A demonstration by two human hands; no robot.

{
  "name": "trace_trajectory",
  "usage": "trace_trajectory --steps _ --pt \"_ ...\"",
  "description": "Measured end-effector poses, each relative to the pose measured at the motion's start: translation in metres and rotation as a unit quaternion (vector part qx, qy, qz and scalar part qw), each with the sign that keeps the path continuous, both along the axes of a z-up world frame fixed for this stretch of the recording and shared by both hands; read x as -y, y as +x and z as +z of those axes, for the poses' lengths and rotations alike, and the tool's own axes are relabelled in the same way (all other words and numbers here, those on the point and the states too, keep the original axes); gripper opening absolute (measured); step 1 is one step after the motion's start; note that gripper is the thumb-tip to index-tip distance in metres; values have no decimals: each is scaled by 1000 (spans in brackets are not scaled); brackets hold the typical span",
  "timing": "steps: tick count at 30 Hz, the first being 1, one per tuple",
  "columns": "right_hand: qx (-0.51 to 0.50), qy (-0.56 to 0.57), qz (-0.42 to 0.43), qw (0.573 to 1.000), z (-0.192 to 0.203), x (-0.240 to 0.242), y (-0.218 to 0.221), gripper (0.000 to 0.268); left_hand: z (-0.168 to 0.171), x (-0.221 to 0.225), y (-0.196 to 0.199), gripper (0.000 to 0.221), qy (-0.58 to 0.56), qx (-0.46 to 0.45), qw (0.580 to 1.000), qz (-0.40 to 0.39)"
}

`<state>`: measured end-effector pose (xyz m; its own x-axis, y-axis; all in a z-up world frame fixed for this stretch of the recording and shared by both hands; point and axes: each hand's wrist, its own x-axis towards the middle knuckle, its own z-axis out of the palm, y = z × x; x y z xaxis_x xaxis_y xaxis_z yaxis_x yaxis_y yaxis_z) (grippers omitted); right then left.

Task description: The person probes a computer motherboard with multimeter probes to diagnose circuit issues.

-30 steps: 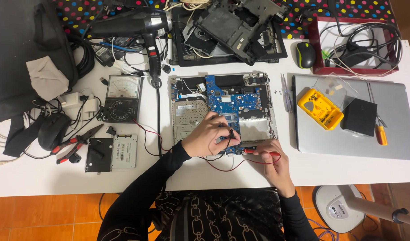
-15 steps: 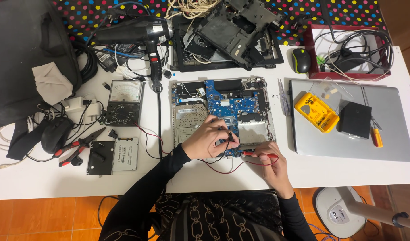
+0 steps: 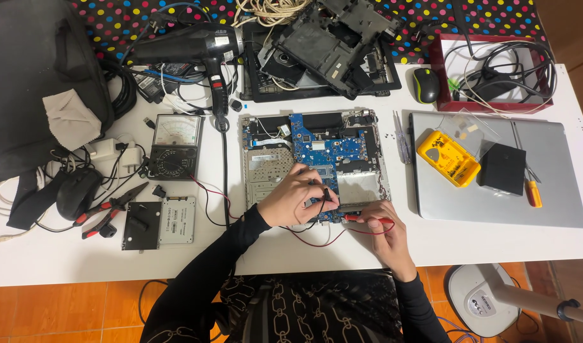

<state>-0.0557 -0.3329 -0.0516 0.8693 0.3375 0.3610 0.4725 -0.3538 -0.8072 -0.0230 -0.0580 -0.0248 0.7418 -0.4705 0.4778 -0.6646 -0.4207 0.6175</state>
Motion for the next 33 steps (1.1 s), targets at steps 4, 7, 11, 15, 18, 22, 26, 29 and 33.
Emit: trace_trajectory --steps 4,7,11,15,18,22,26,29,33 --pt "7 -3 2 1000 2 0 0 28 0 0 0 15 -4 8 1000 1" --pt "13 -2 8 1000 4 -1 1 28 -1 -1 0 15 2 -7 1000 0" --pt "3 -5 1 1000 6 -3 0 31 -3 -1 0 14 -2 -2 1000 1" --pt "11 -13 1 1000 8 -3 0 35 -1 -1 0 14 -5 -2 1000 2" --pt "14 -6 4 1000 8 -3 1 34 -1 -1 0 14 2 -12 1000 1" --pt "29 11 18 999 7 -3 2 33 1 -1 0 14 -12 7 1000 2" --pt "26 7 16 1000 6 -3 1 32 0 -1 0 13 -7 4 1000 -2" --pt "23 8 15 1000 5 -2 1 32 2 -1 0 13 -3 -1 1000 -4" --pt "19 13 16 1000 6 -3 1 34 2 -1 1 14 -4 -1 1000 -6"
